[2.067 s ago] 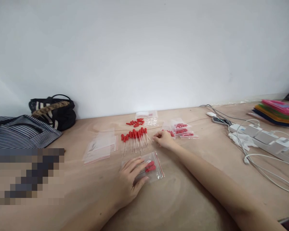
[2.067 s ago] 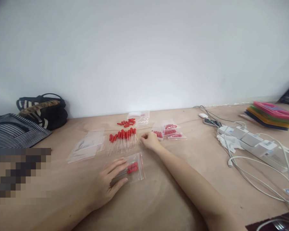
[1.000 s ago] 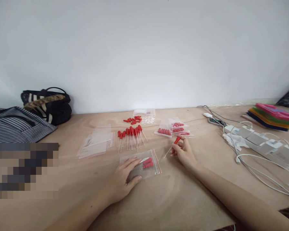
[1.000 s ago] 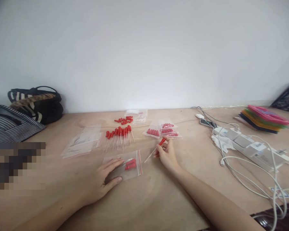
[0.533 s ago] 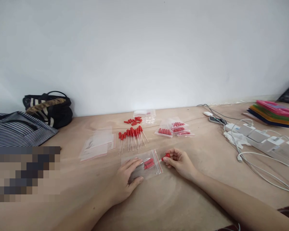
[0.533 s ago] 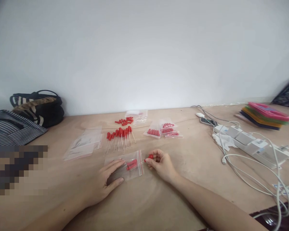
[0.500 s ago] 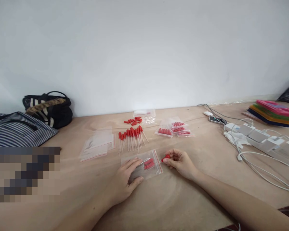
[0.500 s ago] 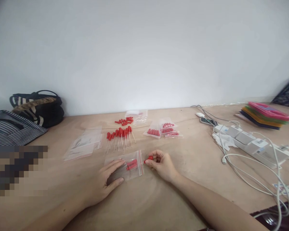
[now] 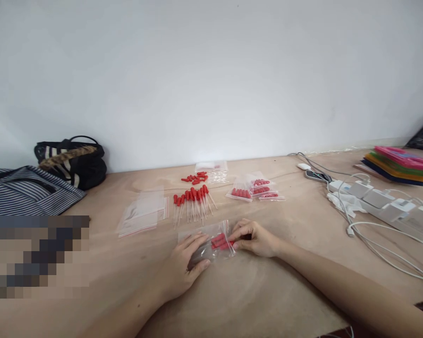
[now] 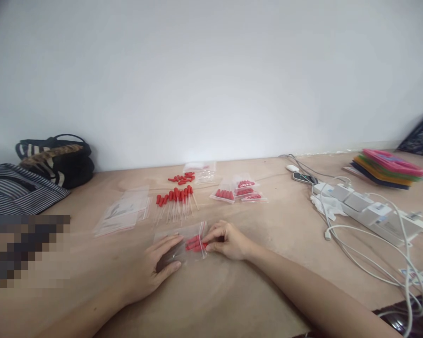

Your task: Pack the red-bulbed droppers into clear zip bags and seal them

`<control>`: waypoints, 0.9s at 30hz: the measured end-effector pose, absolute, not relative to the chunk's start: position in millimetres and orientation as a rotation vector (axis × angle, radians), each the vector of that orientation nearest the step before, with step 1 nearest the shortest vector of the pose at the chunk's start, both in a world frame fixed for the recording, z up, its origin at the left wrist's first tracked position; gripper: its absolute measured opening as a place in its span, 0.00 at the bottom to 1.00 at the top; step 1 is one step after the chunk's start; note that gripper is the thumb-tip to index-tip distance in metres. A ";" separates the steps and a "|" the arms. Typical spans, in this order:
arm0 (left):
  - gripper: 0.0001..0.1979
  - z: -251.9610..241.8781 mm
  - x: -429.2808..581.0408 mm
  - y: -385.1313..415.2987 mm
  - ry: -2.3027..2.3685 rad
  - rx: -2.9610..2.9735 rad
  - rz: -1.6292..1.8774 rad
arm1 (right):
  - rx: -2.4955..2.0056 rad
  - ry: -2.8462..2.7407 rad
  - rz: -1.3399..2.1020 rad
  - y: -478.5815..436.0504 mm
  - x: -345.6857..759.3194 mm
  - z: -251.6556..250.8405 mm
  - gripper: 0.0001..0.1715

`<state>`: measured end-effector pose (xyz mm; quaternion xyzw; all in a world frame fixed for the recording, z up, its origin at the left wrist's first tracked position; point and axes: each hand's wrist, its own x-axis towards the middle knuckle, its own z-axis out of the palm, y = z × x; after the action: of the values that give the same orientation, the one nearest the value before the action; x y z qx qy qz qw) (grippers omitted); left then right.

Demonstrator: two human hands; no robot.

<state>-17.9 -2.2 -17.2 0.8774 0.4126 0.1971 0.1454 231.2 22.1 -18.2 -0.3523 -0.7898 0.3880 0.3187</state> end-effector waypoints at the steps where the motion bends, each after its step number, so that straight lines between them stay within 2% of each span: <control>1: 0.21 -17.0 -17.8 -2.4 1.185 2.526 0.565 | -0.912 -2.083 1.033 23.5 228.6 -18.0 0.11; 8: 0.21 -19.9 -18.7 -2.3 1.180 2.526 0.613 | -1.029 -1.869 1.324 31.1 212.1 -24.1 0.15; 14: 0.21 -20.6 -19.4 -1.5 1.181 2.549 0.600 | -1.109 -1.836 1.465 48.5 223.1 -18.7 0.14; 18: 0.20 -20.3 -20.1 -1.4 1.176 2.560 0.596 | -1.338 -1.772 1.061 76.4 221.4 -9.5 0.04; 21: 0.20 -19.3 -20.2 -1.5 1.171 2.566 0.596 | -1.495 -1.717 0.835 100.6 202.9 -7.1 0.02; 27: 0.21 -22.4 -21.0 -2.0 1.156 2.568 0.632 | -1.637 -1.638 0.674 140.1 157.6 -7.4 0.14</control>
<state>-21.0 -2.0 -22.4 0.8825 0.3973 0.2171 0.1271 157.6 140.1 -7.4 -0.6340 -0.6345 0.2609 0.3568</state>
